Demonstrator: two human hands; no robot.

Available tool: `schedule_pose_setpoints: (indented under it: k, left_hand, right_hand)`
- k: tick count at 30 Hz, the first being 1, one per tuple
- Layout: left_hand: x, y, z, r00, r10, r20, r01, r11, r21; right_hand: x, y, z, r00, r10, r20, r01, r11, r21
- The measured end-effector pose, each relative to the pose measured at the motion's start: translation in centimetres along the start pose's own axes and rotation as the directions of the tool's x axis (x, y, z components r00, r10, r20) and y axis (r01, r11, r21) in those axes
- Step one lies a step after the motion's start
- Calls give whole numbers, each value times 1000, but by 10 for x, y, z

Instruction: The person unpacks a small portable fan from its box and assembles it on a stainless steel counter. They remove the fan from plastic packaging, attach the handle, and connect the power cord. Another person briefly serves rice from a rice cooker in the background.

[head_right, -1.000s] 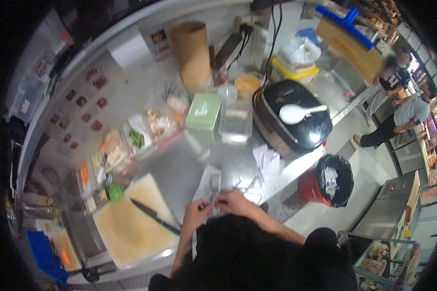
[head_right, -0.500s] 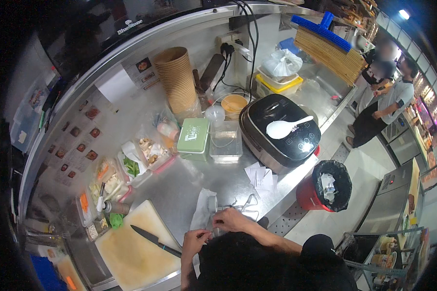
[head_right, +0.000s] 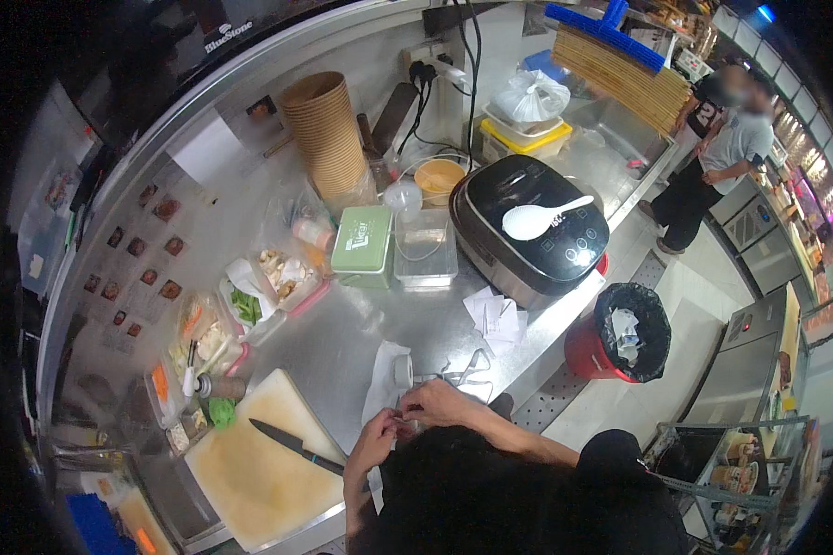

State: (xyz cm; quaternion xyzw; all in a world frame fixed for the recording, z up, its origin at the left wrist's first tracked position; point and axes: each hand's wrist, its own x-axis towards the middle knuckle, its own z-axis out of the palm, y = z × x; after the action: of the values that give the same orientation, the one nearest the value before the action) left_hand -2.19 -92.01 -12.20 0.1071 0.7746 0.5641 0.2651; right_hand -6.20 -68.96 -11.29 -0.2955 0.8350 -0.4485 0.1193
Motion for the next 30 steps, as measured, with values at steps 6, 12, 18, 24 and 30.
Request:
schedule_pose_setpoints:
  k: [6, 12, 18, 24, 30]
  left_hand:
    - [7, 25, -3, 991, -130, -30, 131, 991, 34]
    - [7, 35, 6, 960, -90, -265, 125, 985, 116]
    - [7, 34, 18, 917, -165, -364, 230, 963, 144]
    - [8, 13, 1, 941, -148, -303, 222, 948, 226]
    - [2, 3, -19, 961, -74, -265, 136, 966, 221]
  right_hand:
    - [5, -10, 2, 997, -37, -62, 37, 999, -5]
    - [7, -12, 1, 991, 24, -131, -24, 1000, 0]
    - [2, -11, 9, 980, 98, -171, -92, 995, 41]
    - [14, -9, 12, 996, 67, -54, -62, 994, 88]
    - [25, -8, 18, 996, 85, 15, -86, 994, 71]
